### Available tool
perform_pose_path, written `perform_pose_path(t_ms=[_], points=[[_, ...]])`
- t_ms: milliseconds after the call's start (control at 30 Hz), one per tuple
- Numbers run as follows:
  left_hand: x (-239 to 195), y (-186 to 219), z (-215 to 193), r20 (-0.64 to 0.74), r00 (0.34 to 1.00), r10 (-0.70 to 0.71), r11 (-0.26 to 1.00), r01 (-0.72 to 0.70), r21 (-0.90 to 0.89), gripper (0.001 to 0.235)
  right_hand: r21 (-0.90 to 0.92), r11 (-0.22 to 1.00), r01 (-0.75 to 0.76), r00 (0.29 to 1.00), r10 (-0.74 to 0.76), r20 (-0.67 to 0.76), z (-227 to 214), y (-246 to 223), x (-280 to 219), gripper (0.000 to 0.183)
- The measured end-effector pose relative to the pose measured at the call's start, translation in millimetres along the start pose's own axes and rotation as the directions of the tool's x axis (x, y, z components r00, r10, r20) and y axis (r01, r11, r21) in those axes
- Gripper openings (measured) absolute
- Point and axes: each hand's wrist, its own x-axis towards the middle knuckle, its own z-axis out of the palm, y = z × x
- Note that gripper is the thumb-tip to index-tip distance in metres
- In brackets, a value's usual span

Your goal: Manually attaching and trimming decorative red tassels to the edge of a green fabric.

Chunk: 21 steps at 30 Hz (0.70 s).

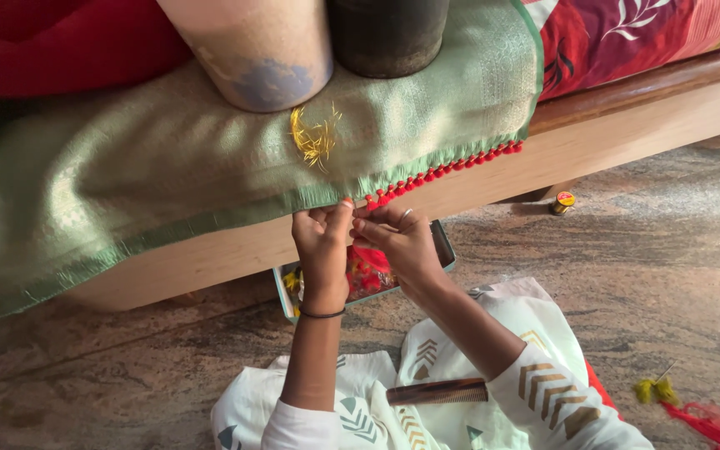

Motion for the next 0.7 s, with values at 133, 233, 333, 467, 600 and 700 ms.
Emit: perform_pose_path(t_ms=[133, 233, 333, 467, 600, 700], points=[[3.3, -11.6, -4.5, 0.017, 0.999, 0.05, 0.999, -0.051, 0.018, 0.024, 0.213, 0.976, 0.048, 0.999, -0.043, -0.029, 12.3, -15.9, -3.1, 0.01], [4.5, -13.8, -4.4, 0.009, 0.998, 0.058, 0.998, -0.058, -0.033, 0.025, 0.318, 0.944, 0.088, 0.994, -0.061, -0.093, 25.7, -35.5, -12.7, 0.011], [2.4, -9.3, -1.7, 0.0, 1.0, 0.025, 0.998, -0.025, -0.053, 0.022, 0.171, 0.978, 0.117, 0.979, -0.085, -0.183, 18.5, -19.0, -22.8, 0.014], [1.5, -3.5, -0.4, 0.05, 0.999, 0.013, 0.998, -0.01, -0.059, 0.018, -0.491, 0.83, 0.264, 0.894, -0.401, -0.198, 15.8, -28.2, -27.1, 0.012], [-1.6, 0.5, 2.4, 0.091, 0.995, 0.036, 0.998, -0.031, -0.048, 0.018, -0.769, 0.521, 0.37, 0.84, -0.541, 0.037, 26.0, -79.8, -10.1, 0.015], [-5.8, -7.7, -0.2, 0.089, 0.99, 0.106, 0.994, -0.108, 0.017, 0.019, -0.801, 0.375, 0.467, 0.803, -0.559, 0.207, 22.5, -81.3, -2.5, 0.013]])
